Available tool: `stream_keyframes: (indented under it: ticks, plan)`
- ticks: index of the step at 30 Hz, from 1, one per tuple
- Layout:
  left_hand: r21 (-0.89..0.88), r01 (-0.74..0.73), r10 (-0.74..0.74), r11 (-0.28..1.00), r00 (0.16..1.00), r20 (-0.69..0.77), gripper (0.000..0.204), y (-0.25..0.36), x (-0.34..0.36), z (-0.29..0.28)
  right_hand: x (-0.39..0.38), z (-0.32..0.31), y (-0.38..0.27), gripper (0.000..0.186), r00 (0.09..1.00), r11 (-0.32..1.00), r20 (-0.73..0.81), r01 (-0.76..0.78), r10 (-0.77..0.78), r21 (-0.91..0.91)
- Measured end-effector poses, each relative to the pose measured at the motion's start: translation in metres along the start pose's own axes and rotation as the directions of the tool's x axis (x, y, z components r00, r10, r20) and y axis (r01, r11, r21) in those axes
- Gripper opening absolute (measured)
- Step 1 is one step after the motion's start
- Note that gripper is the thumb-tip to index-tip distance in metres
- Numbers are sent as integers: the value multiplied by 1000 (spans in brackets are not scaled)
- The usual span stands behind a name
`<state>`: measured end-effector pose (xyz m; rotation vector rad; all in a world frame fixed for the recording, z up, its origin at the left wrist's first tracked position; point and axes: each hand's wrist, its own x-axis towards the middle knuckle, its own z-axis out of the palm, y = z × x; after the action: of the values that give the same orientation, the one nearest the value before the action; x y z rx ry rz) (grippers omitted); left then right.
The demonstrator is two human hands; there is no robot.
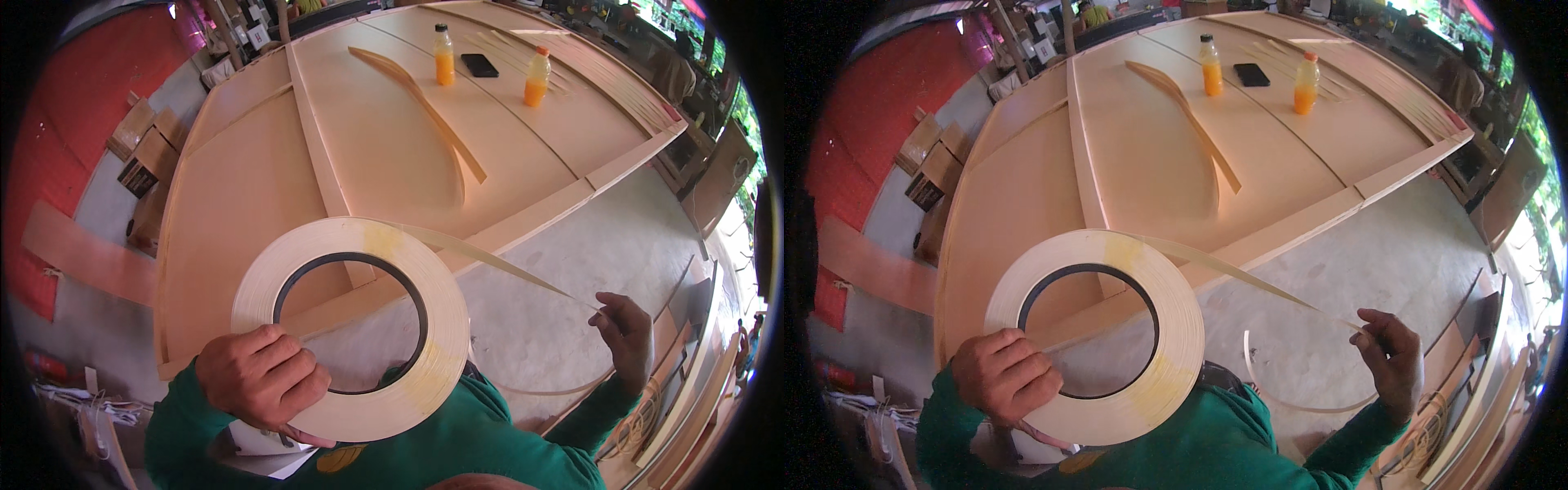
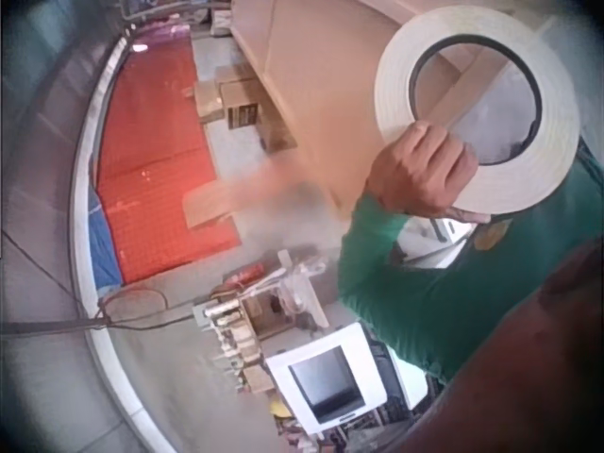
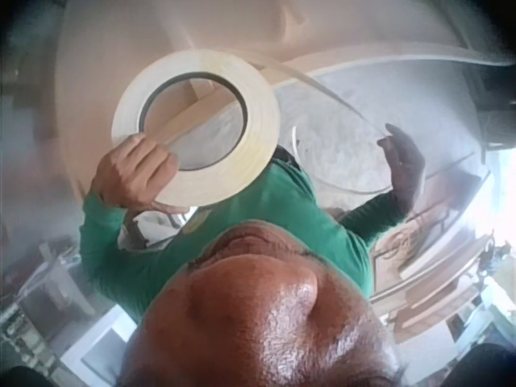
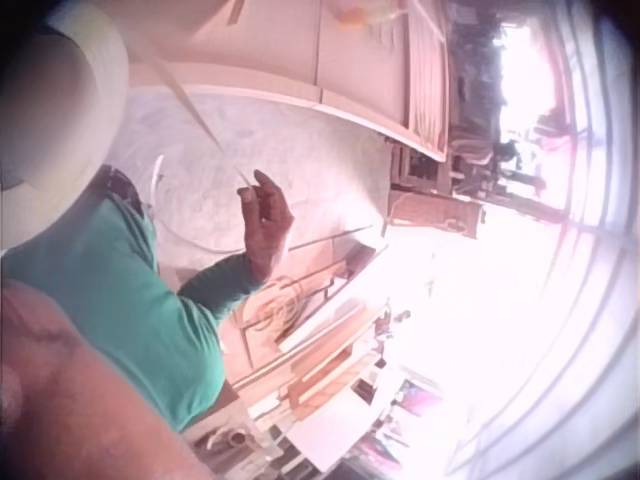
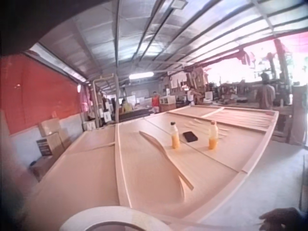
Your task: The person handles a long strip of thin wood veneer, bends it to check flexibility, and cuts it to length using a utility knife. They then place the cut piece on a large wooden panel and handle a roll of veneer tape.
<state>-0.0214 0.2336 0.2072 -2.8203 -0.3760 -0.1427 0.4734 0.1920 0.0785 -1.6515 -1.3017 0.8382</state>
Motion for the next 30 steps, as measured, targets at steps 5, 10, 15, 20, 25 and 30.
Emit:
stream_keyframes:
  ticks: [5, 10, 15, 20, 25, 30]
  plan:
    - [41, 15, -15, 999, 1000, -12, 60, -1, -13, 11, 0, 4, -4, 45, 995, 999, 91, 44, -43, -9]
    - [24, 220, -220, 975, 975, 31, 67, 26, -25, -4, 13, -10, 14, 61, 803, 919, 447, 342, -394, 196]
    - [22, 382, -382, 924, 922, 66, 88, 42, -16, -13, 34, 11, 44, 72, 662, 896, 615, 225, -428, 382]
    - [118, 534, -547, 837, 823, 153, 86, 59, 0, -37, 47, 19, 80, 75, 668, 882, 629, 89, -398, 463]
    - [197, 623, -647, 757, 756, 96, 88, 80, 15, -47, 64, 8, 89, 78, 642, 891, 668, 52, -376, 451]
    - [234, 627, -653, 743, 756, 48, 90, 98, 22, -54, 81, 4, 94, 76, 573, 883, 702, 90, -424, 460]
